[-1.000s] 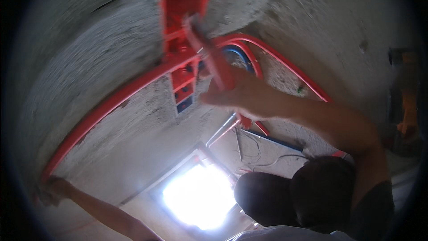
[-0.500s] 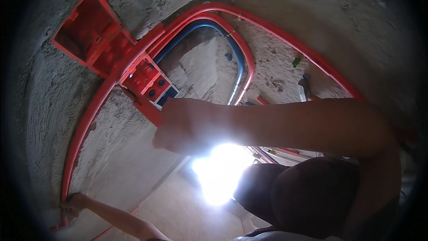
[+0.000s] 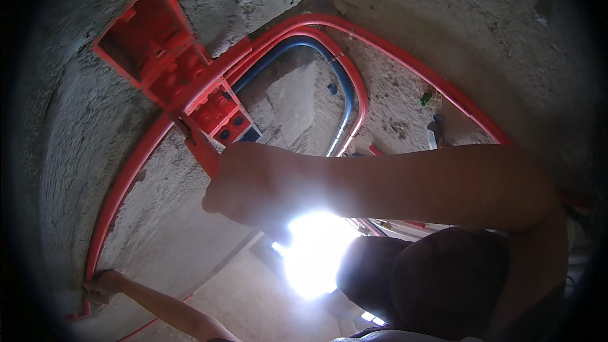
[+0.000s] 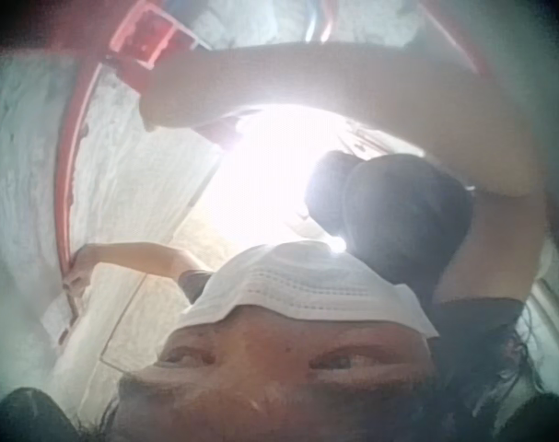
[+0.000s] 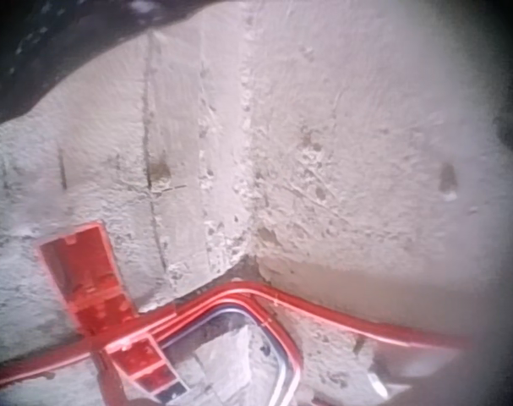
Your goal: The person installs red and blue electrical conduits into grooves cut into a concrete wall. They use a hammer drill to create holes, a hammer to tap the conduits into place, and a pipe cutter to trim the conduits to length. The person secures the conduits with clips and a hammer.
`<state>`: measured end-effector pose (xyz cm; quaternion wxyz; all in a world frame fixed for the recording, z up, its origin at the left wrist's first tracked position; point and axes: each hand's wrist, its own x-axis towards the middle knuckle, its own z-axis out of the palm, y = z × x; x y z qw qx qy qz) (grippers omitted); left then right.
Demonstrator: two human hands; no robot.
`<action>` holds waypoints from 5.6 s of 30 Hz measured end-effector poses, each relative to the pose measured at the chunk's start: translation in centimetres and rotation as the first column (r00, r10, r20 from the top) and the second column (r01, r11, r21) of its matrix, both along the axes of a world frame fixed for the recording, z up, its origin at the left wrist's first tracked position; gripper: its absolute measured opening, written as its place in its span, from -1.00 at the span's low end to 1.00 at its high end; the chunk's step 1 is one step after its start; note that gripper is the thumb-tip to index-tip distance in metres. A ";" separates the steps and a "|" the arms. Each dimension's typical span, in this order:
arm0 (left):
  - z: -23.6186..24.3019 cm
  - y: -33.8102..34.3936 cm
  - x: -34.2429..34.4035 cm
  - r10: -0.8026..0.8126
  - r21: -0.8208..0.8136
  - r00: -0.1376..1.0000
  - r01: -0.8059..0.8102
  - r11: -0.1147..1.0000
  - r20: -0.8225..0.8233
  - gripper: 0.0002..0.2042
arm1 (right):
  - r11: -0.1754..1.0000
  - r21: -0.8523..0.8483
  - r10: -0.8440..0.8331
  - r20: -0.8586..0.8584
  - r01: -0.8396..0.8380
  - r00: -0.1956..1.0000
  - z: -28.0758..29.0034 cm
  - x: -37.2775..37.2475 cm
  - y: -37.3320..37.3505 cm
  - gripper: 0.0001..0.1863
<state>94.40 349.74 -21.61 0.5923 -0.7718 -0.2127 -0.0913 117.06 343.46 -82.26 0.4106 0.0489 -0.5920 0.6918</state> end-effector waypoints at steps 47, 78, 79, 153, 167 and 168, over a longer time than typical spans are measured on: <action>-41.3 -16.6 17.5 0.541 -0.412 0.693 -0.720 0.559 -0.477 -0.49 | 0.885 -0.453 0.301 0.386 -0.105 0.872 3.2 7.8 -11.0 -0.43; -45.3 -38.3 17.6 0.885 -0.911 0.227 0.025 0.411 0.406 -0.76 | 0.999 0.038 -0.053 0.814 0.038 0.578 9.1 13.3 -24.7 -0.32; -45.3 -38.5 17.5 0.890 -0.915 0.225 0.020 0.403 0.396 -0.76 | 0.999 0.032 -0.043 0.825 0.029 0.563 9.0 13.2 -24.7 -0.32; -61.8 -39.1 17.6 0.733 -0.915 0.551 -0.289 -0.280 -0.398 -0.83 | 0.793 0.589 -0.429 0.358 0.156 0.830 6.5 8.1 -21.9 -0.29; -29.9 -23.9 16.1 0.404 -0.416 0.108 0.137 0.899 0.908 -0.51 | 0.721 0.458 -0.673 0.287 0.520 0.681 22.9 4.4 -2.6 -0.74; -24.9 -22.4 16.6 0.350 -0.348 0.024 0.191 0.918 0.936 -0.37 | 0.729 0.431 -0.671 0.298 0.531 0.679 23.4 4.3 -2.4 -0.73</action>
